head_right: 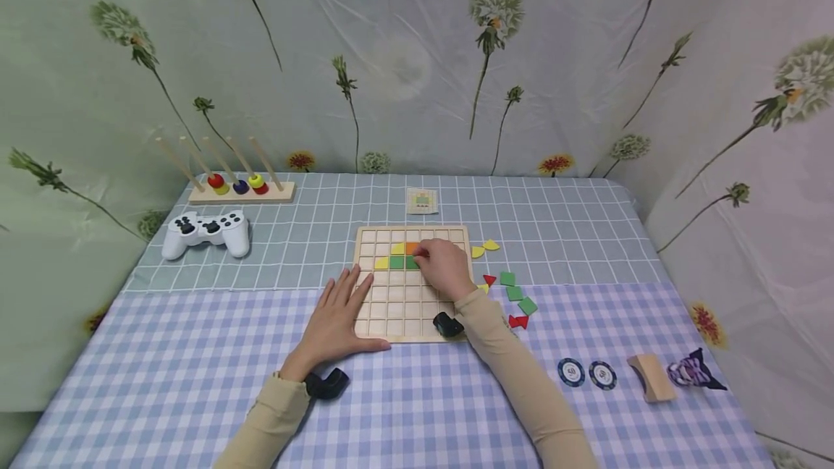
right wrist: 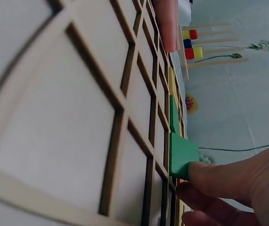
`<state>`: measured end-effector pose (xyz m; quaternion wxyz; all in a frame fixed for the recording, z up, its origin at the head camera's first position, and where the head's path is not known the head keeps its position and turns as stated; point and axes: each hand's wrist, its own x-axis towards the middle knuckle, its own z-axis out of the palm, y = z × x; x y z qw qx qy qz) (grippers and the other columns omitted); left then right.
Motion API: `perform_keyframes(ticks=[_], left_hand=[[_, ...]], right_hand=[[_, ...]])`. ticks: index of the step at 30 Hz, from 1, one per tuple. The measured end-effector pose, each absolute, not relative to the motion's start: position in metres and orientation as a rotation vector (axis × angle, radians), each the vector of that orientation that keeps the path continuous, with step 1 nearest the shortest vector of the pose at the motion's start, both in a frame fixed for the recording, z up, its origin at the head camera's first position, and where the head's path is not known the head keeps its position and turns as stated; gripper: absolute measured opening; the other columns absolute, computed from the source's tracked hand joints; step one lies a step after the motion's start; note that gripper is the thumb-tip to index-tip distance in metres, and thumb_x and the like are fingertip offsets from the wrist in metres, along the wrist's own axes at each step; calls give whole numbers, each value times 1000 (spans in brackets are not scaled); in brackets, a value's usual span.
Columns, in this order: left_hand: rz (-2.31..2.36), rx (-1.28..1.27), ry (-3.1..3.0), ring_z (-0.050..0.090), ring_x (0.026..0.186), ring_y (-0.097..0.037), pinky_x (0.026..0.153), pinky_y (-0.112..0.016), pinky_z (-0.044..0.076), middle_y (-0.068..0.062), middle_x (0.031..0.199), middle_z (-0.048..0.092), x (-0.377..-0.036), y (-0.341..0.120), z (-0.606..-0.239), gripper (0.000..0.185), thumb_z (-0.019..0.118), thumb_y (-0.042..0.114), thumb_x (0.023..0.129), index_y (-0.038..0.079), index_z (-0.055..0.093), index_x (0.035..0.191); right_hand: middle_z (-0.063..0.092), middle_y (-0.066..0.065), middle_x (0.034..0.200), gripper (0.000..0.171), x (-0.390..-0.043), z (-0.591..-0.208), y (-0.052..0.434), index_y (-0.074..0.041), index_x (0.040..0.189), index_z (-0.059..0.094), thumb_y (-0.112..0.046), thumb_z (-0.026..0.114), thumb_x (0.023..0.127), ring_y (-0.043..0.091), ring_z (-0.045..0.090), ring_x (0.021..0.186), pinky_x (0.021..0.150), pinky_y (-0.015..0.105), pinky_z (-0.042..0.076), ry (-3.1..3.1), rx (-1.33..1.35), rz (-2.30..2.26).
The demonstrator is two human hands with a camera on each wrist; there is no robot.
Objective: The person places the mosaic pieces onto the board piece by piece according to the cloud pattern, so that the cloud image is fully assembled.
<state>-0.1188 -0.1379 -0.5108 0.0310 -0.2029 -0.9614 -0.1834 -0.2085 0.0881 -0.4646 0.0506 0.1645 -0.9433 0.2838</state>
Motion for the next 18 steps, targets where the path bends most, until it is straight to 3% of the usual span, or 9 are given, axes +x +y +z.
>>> perform_keyframes(ticks=[13,18], left_hand=[[-563,-613,-2975,1,143,-26,114,-41,-2,-11,158,6,-118,-138,-510,121,57,84,62,14,20,153],[-565,-621,-2969,2,143,-27,114,-42,-1,-11,158,6,-118,-138,-509,121,57,84,63,13,20,153]], right_hand=[[68,2,87,6,-210,-465,90,-10,84,76,-15,73,84,20,62,80,70,36,50,-2906,494,889],[66,-2,82,8,-201,-463,108,-11,86,75,-19,72,85,15,56,69,61,32,47,-2911,510,979]])
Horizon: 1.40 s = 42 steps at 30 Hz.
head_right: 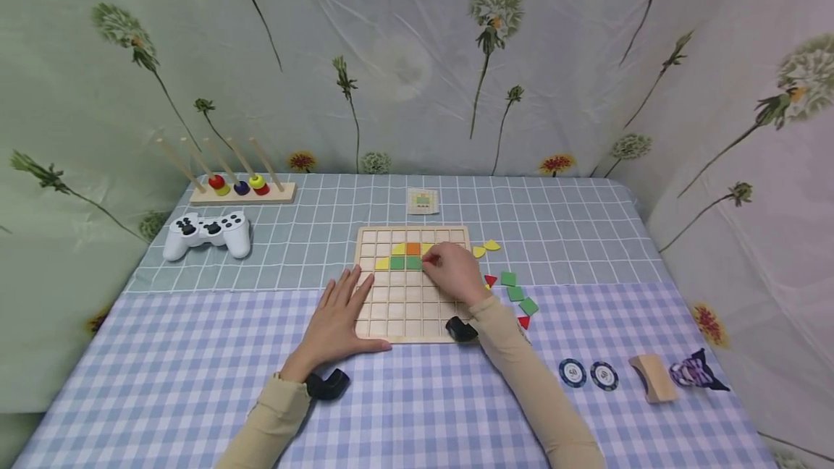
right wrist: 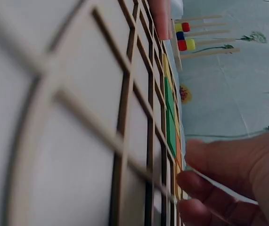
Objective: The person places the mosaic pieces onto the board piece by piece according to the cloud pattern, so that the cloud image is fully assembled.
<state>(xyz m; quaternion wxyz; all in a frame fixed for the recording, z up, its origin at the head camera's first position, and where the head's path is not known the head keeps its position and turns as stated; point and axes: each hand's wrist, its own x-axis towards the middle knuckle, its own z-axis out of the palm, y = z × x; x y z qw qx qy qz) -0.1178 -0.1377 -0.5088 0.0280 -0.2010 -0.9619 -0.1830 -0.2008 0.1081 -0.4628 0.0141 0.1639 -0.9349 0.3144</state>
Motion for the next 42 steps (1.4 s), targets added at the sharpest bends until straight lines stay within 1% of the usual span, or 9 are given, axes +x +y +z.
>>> perform_keyframes(ticks=[3,5,11,18,24,30,34,37,42], left_hand=[[-565,-626,-2965,2,143,-28,114,-42,-1,-12,157,6,-118,-137,-509,121,58,84,63,13,19,153],[-568,-629,-2961,2,143,-28,114,-42,-1,-12,157,7,-117,-137,-509,121,58,83,63,13,19,153],[-577,-635,-2952,2,143,-28,114,-42,-1,-13,157,7,-118,-138,-508,121,59,83,63,13,20,153],[-573,-639,-2949,4,143,-29,114,-43,1,-13,157,8,-117,-138,-508,120,59,83,63,12,21,152],[-548,-640,-2953,3,143,-28,114,-43,0,-13,157,8,-118,-138,-509,121,57,85,62,13,19,153],[-557,-641,-2948,3,143,-28,114,-43,0,-13,157,8,-118,-138,-510,120,57,84,63,13,19,153],[-580,-640,-2944,3,143,-28,114,-43,0,-13,157,9,-117,-137,-510,120,58,83,63,13,20,153],[-583,-644,-2937,4,143,-29,114,-43,1,-14,157,10,-117,-137,-510,120,58,83,64,12,21,152],[-580,-648,-2916,7,143,-31,114,-45,4,-15,156,12,-117,-137,-510,120,58,83,63,10,24,152]], right_hand=[[65,-3,81,10,-193,-460,127,-11,87,74,-20,71,86,12,52,63,55,30,44,-2894,508,1017],[65,-1,82,11,-188,-458,141,-10,88,74,-20,71,86,12,52,63,55,29,42,-2888,480,1026],[66,4,84,14,-182,-453,187,-5,91,73,-18,72,86,16,50,62,51,31,39,-2890,331,1012],[64,10,91,22,-177,-454,223,-2,98,72,-19,73,83,21,51,70,58,31,40,-2999,212,890],[62,12,92,30,-173,-458,235,1,102,71,-19,76,80,20,50,68,56,31,40,-3066,218,863],[63,12,92,29,-170,-460,236,2,101,72,-17,77,79,20,50,67,56,31,40,-3049,223,881],[63,11,91,25,-170,-460,236,-1,97,70,-17,77,79,21,51,70,60,32,41,-3062,169,910],[62,8,85,21,-171,-460,236,-5,93,66,-18,77,79,22,51,70,61,32,40,-3078,134,938],[58,4,76,19,-171,-459,235,-8,86,60,-14,76,79,20,50,65,57,31,37,-3064,158,949]])
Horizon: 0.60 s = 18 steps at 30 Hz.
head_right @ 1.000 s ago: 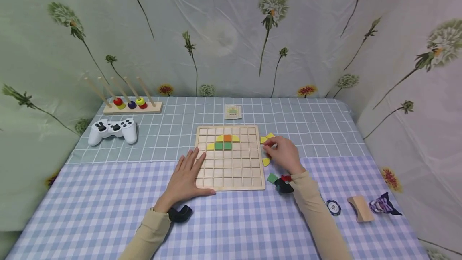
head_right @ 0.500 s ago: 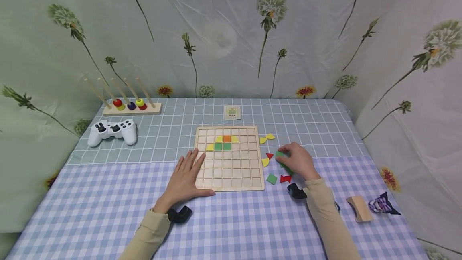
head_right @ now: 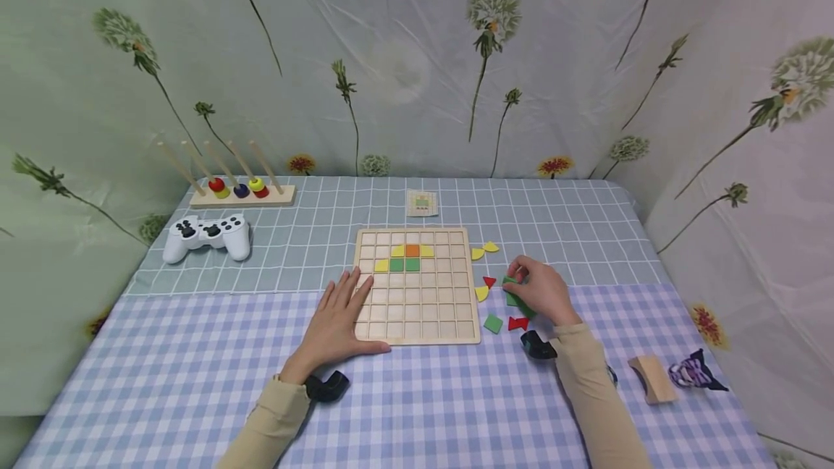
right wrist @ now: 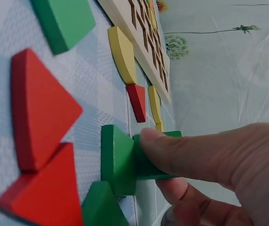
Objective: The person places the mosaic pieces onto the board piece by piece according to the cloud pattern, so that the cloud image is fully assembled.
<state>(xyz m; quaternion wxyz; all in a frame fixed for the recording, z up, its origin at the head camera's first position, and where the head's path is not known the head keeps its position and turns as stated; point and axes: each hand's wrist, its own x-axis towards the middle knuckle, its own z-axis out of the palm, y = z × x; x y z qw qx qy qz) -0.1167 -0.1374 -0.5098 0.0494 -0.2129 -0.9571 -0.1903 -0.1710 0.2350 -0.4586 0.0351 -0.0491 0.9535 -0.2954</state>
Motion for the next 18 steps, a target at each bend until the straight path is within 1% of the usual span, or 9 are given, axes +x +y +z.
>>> perform_keyframes(ticks=[5,9,13,18], left_hand=[[-565,-648,-2922,5,143,-30,114,-45,3,-15,157,10,-118,-138,-509,121,56,85,63,11,22,152],[-563,-636,-2936,4,143,-29,114,-44,1,-13,157,9,-118,-138,-509,121,56,85,62,13,20,153],[-559,-634,-2947,3,143,-28,114,-42,0,-12,157,8,-118,-138,-510,121,57,84,62,13,20,153],[-560,-643,-2944,3,143,-29,114,-42,0,-13,157,8,-119,-137,-510,121,59,82,63,12,20,153]], right_hand=[[56,3,75,19,-170,-455,231,-9,86,59,-15,76,80,19,46,60,54,30,35,2940,-159,-950],[55,1,74,20,-174,-453,218,-8,85,60,-17,76,80,18,44,58,52,30,34,2946,-202,-1026],[59,0,75,17,-181,-452,198,-8,86,64,-17,77,80,16,45,55,49,29,36,2945,-293,-1107],[65,1,81,11,-189,-452,171,-7,89,69,-16,74,83,14,46,53,48,30,37,2912,-405,-1151]])
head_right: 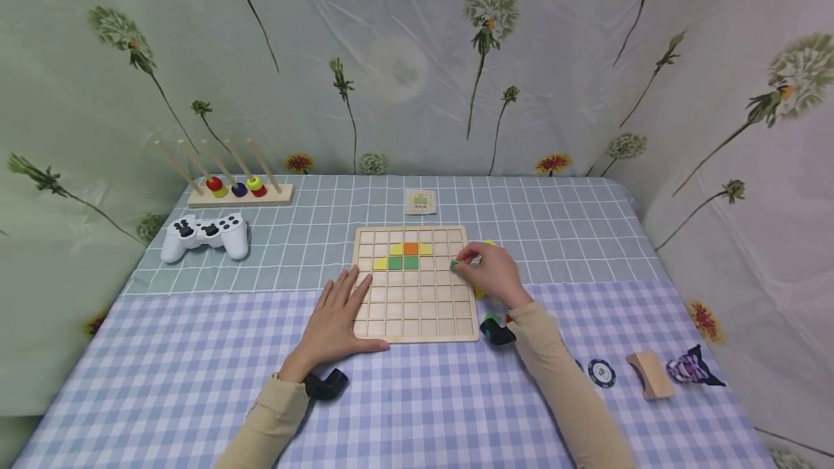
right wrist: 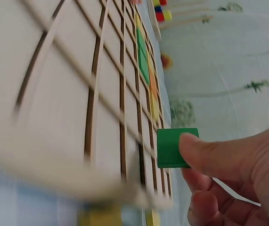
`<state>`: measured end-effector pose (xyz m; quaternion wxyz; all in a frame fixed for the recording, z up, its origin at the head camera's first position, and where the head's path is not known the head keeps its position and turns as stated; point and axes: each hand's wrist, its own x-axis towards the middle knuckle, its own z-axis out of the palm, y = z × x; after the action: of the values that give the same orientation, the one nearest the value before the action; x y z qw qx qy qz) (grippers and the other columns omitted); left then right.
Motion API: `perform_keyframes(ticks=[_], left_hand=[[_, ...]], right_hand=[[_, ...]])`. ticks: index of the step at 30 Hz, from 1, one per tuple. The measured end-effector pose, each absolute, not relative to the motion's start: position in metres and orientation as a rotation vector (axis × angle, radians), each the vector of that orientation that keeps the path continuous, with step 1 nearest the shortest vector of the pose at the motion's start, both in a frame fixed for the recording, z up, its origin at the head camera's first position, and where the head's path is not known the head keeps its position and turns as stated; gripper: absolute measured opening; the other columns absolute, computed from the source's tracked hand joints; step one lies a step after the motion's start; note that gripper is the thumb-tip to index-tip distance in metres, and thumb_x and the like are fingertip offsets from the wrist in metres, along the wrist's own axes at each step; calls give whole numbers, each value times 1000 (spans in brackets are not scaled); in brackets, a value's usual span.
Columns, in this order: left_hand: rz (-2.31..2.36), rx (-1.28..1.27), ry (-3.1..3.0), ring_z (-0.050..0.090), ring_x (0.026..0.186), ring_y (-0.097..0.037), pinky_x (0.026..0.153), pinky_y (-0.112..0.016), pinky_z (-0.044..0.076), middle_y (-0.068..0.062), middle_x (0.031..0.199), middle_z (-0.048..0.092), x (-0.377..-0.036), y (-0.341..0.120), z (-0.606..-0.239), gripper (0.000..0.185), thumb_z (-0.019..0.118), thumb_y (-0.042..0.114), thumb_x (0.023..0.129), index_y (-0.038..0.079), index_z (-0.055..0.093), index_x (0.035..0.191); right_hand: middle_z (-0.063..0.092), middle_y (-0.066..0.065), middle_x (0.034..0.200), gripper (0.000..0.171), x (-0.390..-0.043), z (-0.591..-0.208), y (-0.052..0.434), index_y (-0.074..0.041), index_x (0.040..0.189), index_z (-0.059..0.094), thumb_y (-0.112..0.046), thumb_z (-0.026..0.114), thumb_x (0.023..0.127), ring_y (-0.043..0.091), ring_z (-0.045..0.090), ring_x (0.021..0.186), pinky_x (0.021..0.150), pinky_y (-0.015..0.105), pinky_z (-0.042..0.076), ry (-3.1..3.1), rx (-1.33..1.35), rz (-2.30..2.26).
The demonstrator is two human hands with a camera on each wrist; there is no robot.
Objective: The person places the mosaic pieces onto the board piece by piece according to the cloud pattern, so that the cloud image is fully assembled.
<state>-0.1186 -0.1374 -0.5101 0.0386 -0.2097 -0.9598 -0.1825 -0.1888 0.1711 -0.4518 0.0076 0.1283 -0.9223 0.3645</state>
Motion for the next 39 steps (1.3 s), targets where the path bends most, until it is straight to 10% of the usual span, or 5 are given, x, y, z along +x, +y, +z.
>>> perform_keyframes(ticks=[39], left_hand=[[-553,-664,-2871,11,142,-33,114,-46,6,-17,155,16,-119,-138,-512,120,54,86,63,8,27,150]], right_hand=[[66,7,93,5,-206,-462,111,-8,85,77,-10,73,83,26,62,88,69,40,50,-2927,410,955]])
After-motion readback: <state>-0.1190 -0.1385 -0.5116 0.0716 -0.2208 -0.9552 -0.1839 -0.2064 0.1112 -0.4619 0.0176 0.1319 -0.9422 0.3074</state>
